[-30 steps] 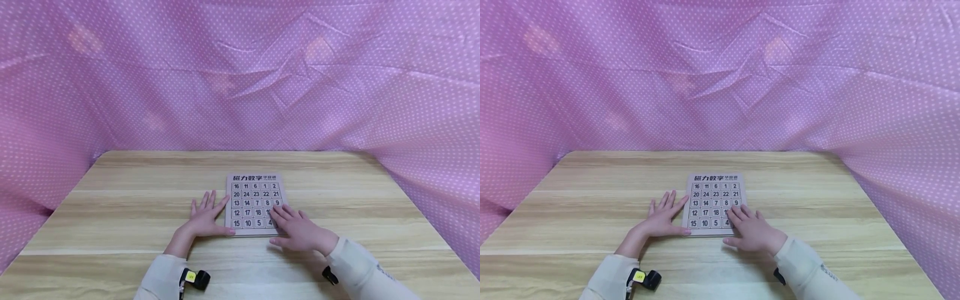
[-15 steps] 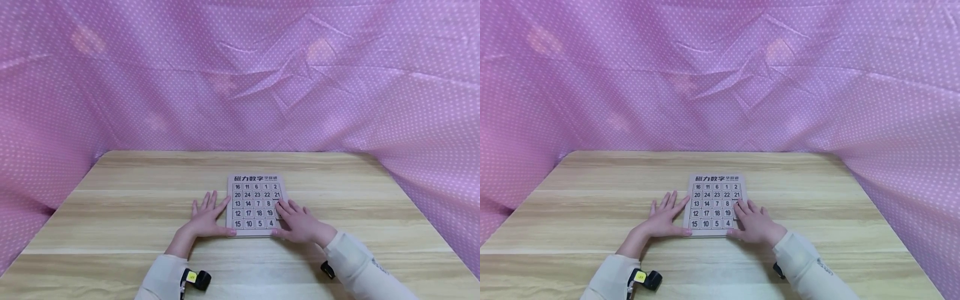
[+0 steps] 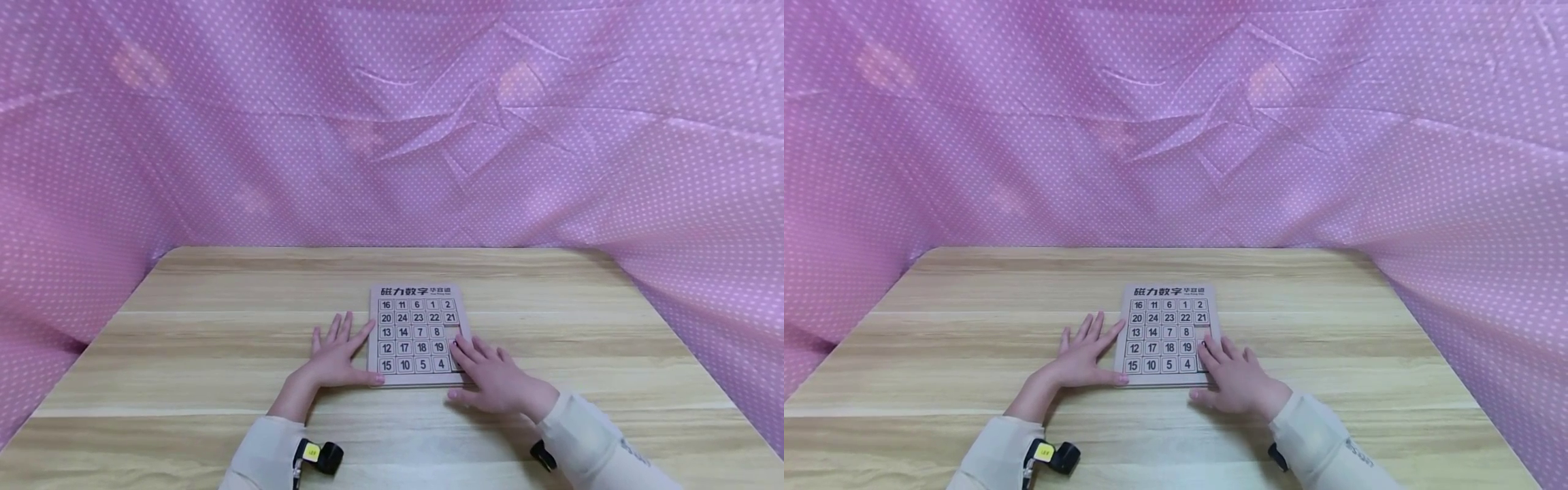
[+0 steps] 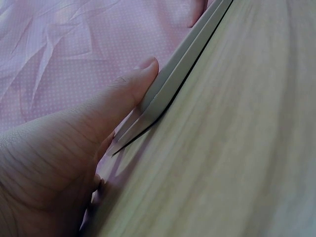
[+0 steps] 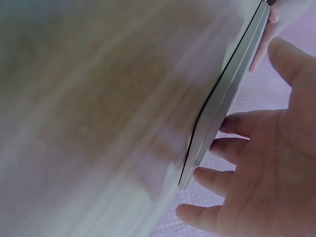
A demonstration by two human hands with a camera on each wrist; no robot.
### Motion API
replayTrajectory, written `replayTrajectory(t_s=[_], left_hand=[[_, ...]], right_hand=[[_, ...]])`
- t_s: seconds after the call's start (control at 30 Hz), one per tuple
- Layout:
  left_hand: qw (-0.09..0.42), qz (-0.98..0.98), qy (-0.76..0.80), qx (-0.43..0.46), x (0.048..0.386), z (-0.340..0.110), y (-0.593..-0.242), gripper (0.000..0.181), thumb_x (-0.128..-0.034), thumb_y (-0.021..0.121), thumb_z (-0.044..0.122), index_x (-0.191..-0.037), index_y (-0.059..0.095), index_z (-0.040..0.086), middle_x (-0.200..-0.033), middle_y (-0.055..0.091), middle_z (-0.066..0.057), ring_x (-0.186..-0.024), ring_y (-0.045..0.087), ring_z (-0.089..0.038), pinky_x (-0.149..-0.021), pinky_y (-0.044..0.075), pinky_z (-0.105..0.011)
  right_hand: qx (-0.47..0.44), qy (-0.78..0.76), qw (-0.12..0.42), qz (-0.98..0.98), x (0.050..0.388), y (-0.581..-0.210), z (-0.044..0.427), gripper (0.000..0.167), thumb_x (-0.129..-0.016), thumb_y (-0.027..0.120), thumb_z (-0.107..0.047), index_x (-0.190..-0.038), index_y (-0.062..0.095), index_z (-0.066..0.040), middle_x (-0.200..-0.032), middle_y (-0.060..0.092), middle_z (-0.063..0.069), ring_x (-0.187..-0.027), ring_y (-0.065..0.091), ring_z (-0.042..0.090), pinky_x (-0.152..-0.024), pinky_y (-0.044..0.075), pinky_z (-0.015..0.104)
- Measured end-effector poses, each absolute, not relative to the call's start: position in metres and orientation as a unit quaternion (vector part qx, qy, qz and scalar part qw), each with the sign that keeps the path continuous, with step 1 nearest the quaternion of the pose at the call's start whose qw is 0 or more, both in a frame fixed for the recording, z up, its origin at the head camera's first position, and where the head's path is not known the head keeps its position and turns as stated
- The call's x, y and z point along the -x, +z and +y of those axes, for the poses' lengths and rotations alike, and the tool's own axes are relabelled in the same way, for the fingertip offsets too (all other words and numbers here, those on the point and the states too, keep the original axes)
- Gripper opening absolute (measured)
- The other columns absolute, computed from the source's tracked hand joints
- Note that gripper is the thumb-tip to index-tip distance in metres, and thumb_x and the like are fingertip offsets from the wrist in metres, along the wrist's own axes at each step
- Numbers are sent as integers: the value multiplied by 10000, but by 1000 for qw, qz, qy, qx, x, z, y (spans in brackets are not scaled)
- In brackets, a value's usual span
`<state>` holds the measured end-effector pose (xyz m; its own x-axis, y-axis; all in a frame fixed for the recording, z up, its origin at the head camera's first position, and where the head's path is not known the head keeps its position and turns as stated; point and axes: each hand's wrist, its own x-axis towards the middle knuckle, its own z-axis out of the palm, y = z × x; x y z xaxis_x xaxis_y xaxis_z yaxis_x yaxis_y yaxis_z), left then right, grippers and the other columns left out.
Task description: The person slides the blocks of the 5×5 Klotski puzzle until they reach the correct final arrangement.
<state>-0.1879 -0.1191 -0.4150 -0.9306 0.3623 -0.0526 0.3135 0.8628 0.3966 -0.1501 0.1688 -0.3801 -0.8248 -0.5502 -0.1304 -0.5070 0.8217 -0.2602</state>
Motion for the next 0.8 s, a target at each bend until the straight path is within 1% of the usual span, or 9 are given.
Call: replayTrajectory(t_s=[0.23,0.4,0.53,0.8], left_hand=[[65,963,194,-177,190,-121,-415,1057,-519,516,777,-1383,134,303,-1408,-30,-165,-1266,-85,-310,-925,-129,-550],[67,962,195,-177,191,-121,-415,1057,-516,520,775,-1382,137,306,-1409,-34,-163,-1266,-90,-306,-925,-132,-547],[68,962,195,-178,191,-122,-414,1054,-520,527,769,-1382,139,305,-1410,-34,-162,-1266,-91,-304,-926,-127,-550],[68,962,193,-180,192,-123,-412,1044,-528,512,775,-1382,144,299,-1408,-22,-166,-1266,-80,-312,-929,-116,-553]], right_hand=[[279,-105,96,950,147,-379,170,766,-802,471,-536,-1356,248,-57,-1405,163,126,-1244,122,381,-915,124,614],[292,-108,85,947,150,-374,165,733,-818,430,-549,-1344,289,-58,-1395,195,135,-1244,130,377,-918,125,610],[302,-100,81,944,154,-370,153,737,-818,407,-568,-1346,290,-67,-1397,194,124,-1251,113,366,-922,116,607],[308,-82,104,942,168,-369,112,730,-818,377,-586,-1360,266,-109,-1406,180,96,-1260,96,343,-941,94,584]])
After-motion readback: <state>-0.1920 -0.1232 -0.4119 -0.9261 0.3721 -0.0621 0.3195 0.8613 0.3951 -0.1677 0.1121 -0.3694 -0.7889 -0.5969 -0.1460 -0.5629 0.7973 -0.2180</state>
